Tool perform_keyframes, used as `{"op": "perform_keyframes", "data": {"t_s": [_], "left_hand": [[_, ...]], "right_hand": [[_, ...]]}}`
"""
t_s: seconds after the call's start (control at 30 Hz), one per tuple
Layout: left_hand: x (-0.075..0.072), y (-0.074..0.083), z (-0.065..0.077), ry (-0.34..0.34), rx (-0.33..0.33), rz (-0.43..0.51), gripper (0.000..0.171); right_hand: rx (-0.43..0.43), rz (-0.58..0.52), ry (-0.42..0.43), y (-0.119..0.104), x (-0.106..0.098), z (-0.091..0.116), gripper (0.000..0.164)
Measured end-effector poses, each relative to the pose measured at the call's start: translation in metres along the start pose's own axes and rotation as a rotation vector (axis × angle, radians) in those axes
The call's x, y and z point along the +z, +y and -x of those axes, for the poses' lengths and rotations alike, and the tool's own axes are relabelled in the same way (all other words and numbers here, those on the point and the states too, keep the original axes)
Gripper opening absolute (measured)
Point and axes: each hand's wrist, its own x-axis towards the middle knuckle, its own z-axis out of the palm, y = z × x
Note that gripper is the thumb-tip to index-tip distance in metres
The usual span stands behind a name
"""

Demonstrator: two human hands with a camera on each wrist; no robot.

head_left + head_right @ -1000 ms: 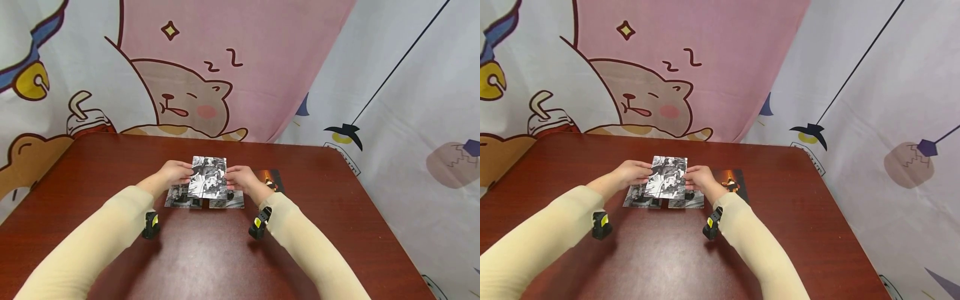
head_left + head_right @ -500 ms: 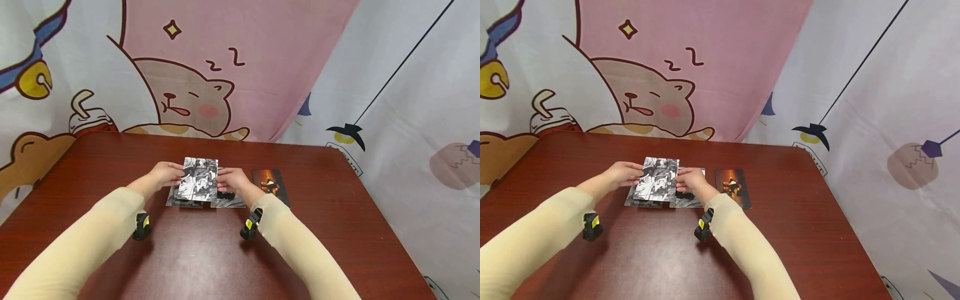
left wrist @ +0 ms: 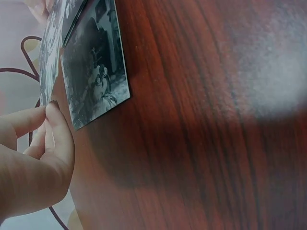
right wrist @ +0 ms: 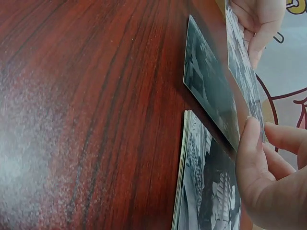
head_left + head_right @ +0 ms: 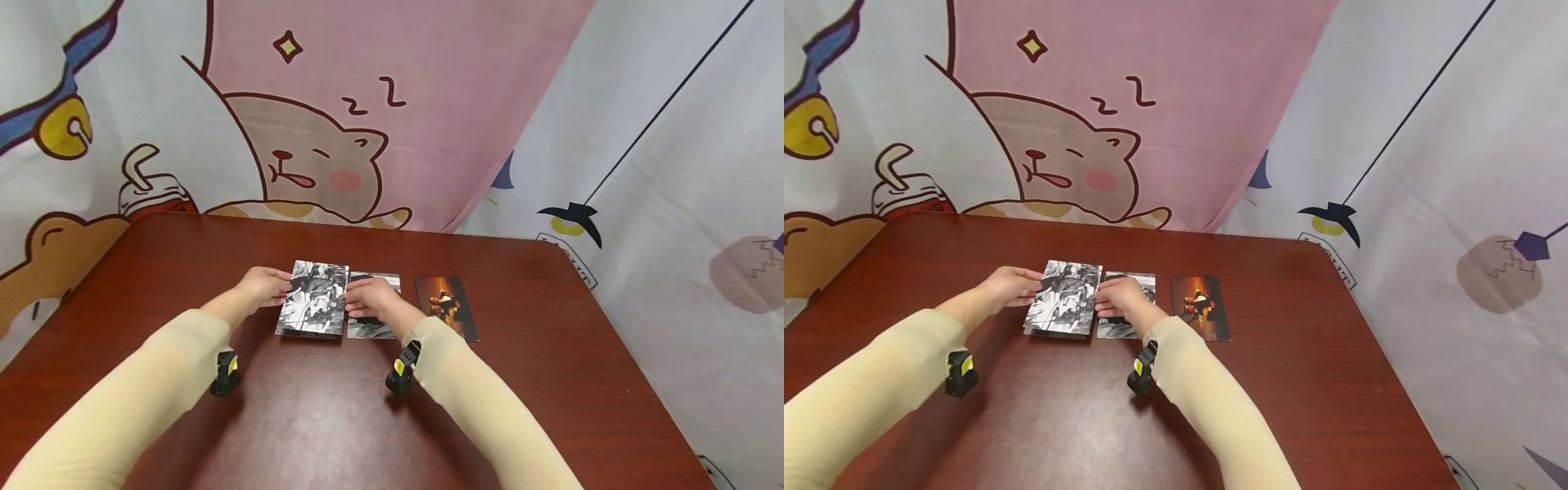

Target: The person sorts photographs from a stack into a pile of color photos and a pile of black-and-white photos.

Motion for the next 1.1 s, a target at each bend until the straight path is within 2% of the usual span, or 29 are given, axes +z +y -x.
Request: {"op": "perform_keyframes", "data": {"t_s": [0.43, 0.7, 0.87, 1.1], "left_hand": [[-0.003, -0.009, -0.002, -0.001, 0.008, -0.011, 0.044], [-0.008, -0.007, 0.004, 0.01, 0.033, -0.085, 0.046], [-0.007, -0.004, -0.001, 0.011, 0.049, -0.043, 0.046], [0.005, 0.003, -0.006, -0.03, 0.048, 0.05, 0.047]], "right_hand": [[0.01, 0.017, 0.009, 0.002, 0.005, -0.001, 0.032], [0.043, 0.047, 0.024, -0.001, -0.001, 0.0, 0.031], [0.061, 0.037, 0.047, -0.003, -0.012, 0.0, 0.03], [0.059, 0.043, 0.043, -0.003, -0.025, 0.002, 0.032]]}}
